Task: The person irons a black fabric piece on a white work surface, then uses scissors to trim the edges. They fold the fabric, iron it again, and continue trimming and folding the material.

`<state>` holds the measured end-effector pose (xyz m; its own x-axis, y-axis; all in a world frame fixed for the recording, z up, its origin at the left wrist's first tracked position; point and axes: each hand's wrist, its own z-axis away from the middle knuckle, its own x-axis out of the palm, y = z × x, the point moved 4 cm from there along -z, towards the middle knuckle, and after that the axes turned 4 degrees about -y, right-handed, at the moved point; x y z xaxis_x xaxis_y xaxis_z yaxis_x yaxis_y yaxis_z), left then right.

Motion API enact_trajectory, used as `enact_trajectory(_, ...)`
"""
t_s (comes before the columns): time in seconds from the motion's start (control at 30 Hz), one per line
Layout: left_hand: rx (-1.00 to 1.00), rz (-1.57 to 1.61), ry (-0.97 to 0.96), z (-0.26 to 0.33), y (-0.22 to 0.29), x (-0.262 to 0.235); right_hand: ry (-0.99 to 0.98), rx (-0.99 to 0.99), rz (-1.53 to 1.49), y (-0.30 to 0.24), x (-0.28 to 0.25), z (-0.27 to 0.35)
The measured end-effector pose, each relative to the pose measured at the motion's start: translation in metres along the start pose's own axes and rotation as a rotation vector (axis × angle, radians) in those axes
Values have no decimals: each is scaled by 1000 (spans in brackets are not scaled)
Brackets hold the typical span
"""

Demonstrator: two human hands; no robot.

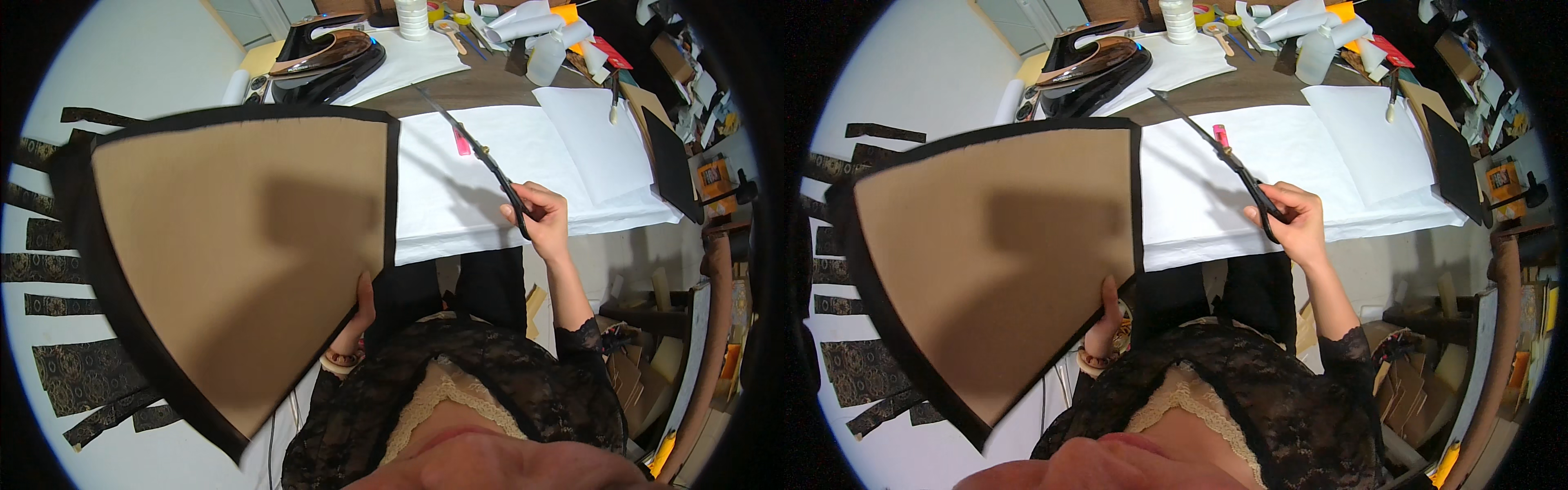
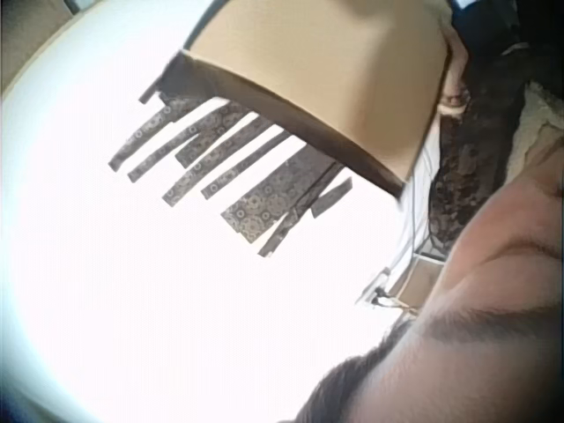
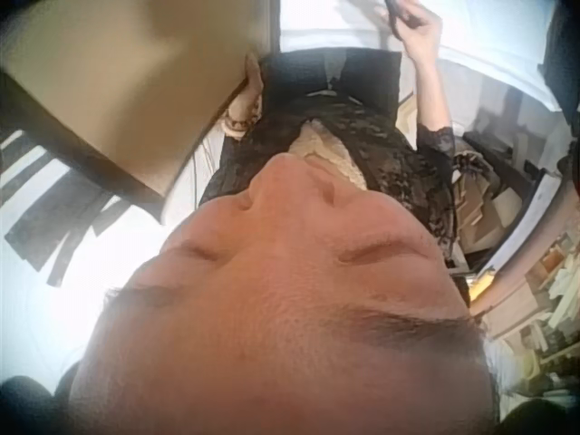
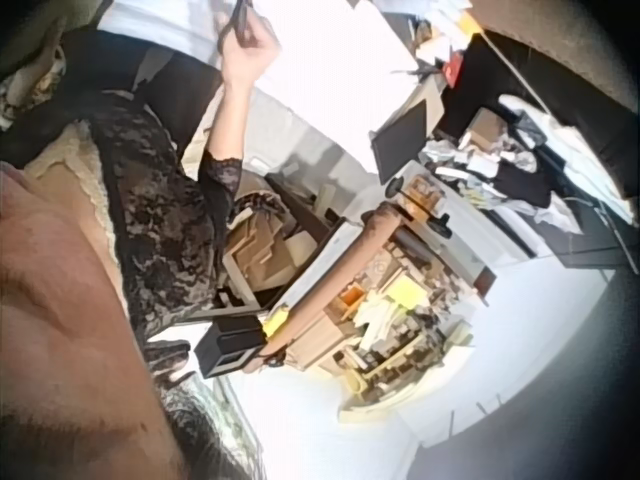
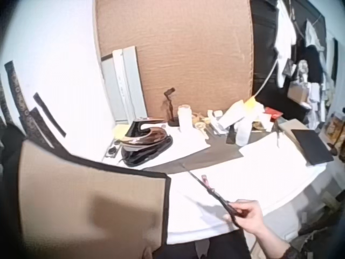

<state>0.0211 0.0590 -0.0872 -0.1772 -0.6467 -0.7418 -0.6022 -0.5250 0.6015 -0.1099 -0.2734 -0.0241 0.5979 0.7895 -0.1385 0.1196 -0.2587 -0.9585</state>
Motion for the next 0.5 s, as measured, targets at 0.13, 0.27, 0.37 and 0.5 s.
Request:
enact_trajectory(0.13, -239, 721, -2, -7, 11, 16, 113, -186, 343, -21, -19, 12)
enact_trajectory(0.27, -578, 1412, -93, -17, 7, 48, 191, -332, 575, -38, -31, 26)
enact_trajectory(0.37, -695, 1493, -210, -18, 5, 74, 208, -329, 651, -48, -39, 35)
enact_trajectory(0.5, -770, 1597, -238, -22, 13, 94, 202, -295, 726, -54, -45, 41)
